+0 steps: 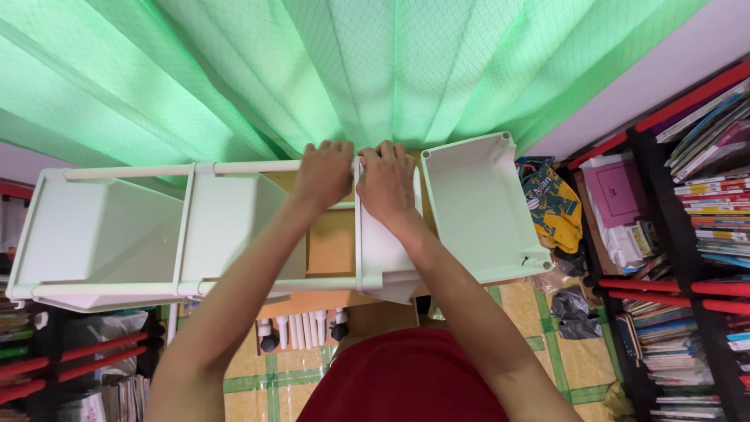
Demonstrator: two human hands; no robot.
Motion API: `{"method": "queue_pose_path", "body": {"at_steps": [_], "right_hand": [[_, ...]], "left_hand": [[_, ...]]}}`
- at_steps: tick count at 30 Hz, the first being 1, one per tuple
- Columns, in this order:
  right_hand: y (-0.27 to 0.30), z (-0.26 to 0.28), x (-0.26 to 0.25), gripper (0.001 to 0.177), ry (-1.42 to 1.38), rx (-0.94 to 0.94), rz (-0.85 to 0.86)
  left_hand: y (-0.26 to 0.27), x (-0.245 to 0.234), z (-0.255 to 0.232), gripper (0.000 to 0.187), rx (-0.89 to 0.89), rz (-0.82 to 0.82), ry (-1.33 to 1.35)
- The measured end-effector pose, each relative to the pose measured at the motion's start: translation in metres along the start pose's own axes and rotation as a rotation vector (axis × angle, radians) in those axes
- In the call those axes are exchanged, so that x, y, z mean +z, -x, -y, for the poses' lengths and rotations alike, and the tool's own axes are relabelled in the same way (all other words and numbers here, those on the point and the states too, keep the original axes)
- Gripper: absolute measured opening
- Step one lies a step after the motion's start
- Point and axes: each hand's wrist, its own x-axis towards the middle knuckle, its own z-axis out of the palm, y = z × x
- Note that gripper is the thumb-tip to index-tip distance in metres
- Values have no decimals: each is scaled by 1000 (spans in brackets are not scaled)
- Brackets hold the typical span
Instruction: The person assembles a white plastic storage rack by inserting vertical and horizontal rods into the corner holes of stacked bins. They repeatedly adjust and press the rods to secure the structure, working with multiple bins and rods on a tiled floor.
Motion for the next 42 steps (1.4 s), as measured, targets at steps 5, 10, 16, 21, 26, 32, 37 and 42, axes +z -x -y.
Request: {"method": "queue_pose_path", "body": {"at_steps": [5,10,16,21,26,32,37,42], "right_hand": [[0,4,1,20,51,-3,19],[1,2,-1,19,26,-15,18],[2,3,2,19,38,-22,-13],[4,3,2,18,30,-3,-23],[3,4,2,16,15,8,-34],[3,3,2,16,37,9,-20],[4,3,0,25,46,-21,-20],[1,2,3,24,48,-19,-40]], "left_hand": [[14,25,-6,21,133,-356,-108],[0,19,-1,12,29,-98,-38],[-22,-6,3,12,-114,325,73],[-28,-6,6,11,-116,378,129],[9,0,-6,22,97,-200,44],[22,15,-10,21,61,-221,-146],[4,24,0,11,34,-179,-88],[-16,18,3,10,-108,88,-48]]}}
